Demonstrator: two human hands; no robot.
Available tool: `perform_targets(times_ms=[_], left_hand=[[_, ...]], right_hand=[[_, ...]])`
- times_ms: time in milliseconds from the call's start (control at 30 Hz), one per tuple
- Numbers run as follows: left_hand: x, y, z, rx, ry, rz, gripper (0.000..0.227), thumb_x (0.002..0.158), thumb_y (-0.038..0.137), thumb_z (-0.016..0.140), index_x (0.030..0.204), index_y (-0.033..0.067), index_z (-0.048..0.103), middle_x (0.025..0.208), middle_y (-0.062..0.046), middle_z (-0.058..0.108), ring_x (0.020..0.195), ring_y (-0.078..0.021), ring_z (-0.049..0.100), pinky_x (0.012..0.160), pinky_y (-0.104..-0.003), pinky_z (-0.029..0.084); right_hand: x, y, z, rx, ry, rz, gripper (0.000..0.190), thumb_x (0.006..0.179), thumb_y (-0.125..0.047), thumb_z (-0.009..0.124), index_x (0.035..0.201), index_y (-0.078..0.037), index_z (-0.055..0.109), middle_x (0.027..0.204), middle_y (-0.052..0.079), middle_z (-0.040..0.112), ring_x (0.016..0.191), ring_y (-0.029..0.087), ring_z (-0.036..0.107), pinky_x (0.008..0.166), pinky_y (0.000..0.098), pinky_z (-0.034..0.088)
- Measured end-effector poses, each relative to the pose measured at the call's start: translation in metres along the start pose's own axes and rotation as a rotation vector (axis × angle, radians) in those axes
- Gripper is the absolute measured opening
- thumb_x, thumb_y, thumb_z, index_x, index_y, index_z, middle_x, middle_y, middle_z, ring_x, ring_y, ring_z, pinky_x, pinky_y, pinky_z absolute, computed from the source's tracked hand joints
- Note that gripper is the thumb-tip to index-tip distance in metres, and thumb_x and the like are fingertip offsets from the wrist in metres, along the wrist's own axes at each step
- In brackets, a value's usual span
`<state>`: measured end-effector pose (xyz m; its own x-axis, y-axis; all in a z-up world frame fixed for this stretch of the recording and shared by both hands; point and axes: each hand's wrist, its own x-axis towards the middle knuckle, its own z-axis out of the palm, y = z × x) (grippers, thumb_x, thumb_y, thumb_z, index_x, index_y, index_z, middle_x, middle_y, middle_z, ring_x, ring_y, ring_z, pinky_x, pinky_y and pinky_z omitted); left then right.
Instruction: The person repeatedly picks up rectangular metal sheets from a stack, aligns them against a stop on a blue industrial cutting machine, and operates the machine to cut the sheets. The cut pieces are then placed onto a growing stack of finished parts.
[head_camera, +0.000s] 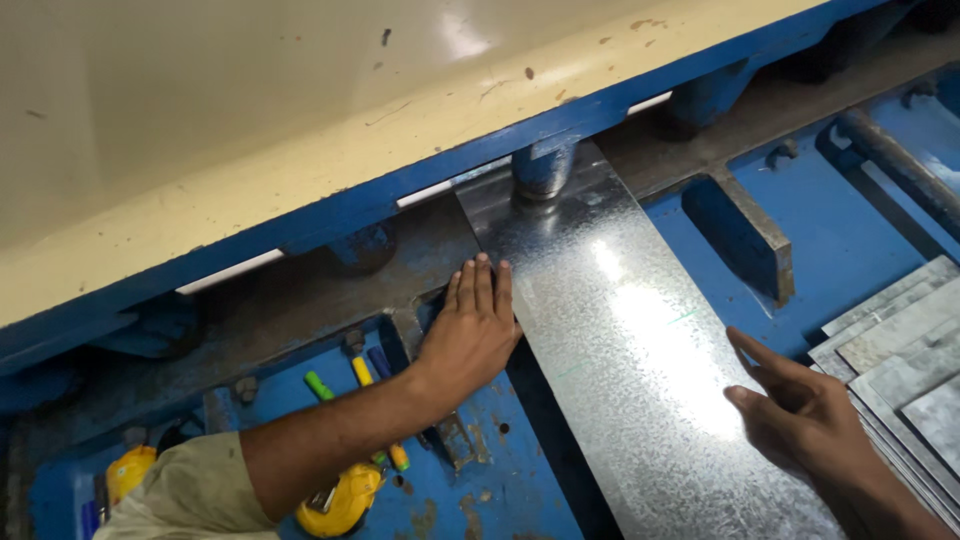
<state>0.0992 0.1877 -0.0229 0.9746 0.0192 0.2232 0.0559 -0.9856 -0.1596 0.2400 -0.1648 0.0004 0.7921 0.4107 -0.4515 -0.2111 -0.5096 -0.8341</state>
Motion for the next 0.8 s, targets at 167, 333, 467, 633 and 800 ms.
perform_targets(times_ms=[167, 333, 467, 633, 800], left_hand=[[-0.001, 0.002, -0.006, 0.043, 0.006, -0.004, 0.076, 0.093, 0.039, 0.059, 0.143, -0.0162, 0.041, 0.141, -0.042, 0.047, 0.132, -0.0503, 0.05, 0.112, -0.052, 0.038], [-0.003, 0.007, -0.012, 0.004, -0.045, 0.016, 0.085, 0.089, 0.046, 0.062, 0.14, -0.019, 0.04, 0.14, -0.044, 0.046, 0.13, -0.0522, 0.049, 0.111, -0.054, 0.037], [-0.002, 0.008, -0.011, -0.032, -0.035, 0.006, 0.086, 0.09, 0.046, 0.062, 0.14, -0.0197, 0.039, 0.14, -0.045, 0.045, 0.13, -0.0531, 0.048, 0.113, -0.054, 0.036], [-0.001, 0.008, -0.007, -0.067, -0.015, -0.008, 0.084, 0.089, 0.045, 0.062, 0.14, -0.019, 0.039, 0.14, -0.045, 0.044, 0.131, -0.0535, 0.047, 0.113, -0.054, 0.035], [0.001, 0.009, -0.007, -0.041, -0.056, 0.012, 0.084, 0.092, 0.045, 0.061, 0.14, -0.02, 0.039, 0.139, -0.046, 0.045, 0.131, -0.0529, 0.048, 0.112, -0.054, 0.036]], right_hand=[[-0.008, -0.015, 0.002, -0.03, 0.012, 0.049, 0.076, 0.088, -0.011, 0.07, 0.16, -0.012, 0.047, 0.055, 0.009, 0.058, 0.038, 0.014, 0.03, 0.037, 0.0328, 0.033], [-0.012, -0.029, 0.002, -0.017, 0.024, 0.072, 0.071, 0.085, -0.013, 0.072, 0.153, -0.011, 0.049, 0.047, 0.002, 0.041, 0.037, 0.013, 0.032, 0.037, 0.0309, 0.027], [-0.01, -0.03, 0.001, 0.071, -0.05, -0.034, 0.072, 0.083, -0.011, 0.071, 0.152, -0.008, 0.05, 0.045, 0.003, 0.047, 0.034, 0.013, 0.036, 0.032, 0.0309, 0.029], [-0.007, -0.025, 0.001, 0.095, -0.016, -0.053, 0.068, 0.084, -0.014, 0.072, 0.148, -0.006, 0.051, 0.043, 0.002, 0.043, 0.033, 0.012, 0.034, 0.031, 0.0306, 0.027], [-0.005, -0.021, -0.002, 0.067, -0.021, -0.058, 0.068, 0.084, -0.017, 0.072, 0.148, -0.007, 0.05, 0.041, 0.004, 0.042, 0.03, 0.014, 0.034, 0.03, 0.0323, 0.03]])
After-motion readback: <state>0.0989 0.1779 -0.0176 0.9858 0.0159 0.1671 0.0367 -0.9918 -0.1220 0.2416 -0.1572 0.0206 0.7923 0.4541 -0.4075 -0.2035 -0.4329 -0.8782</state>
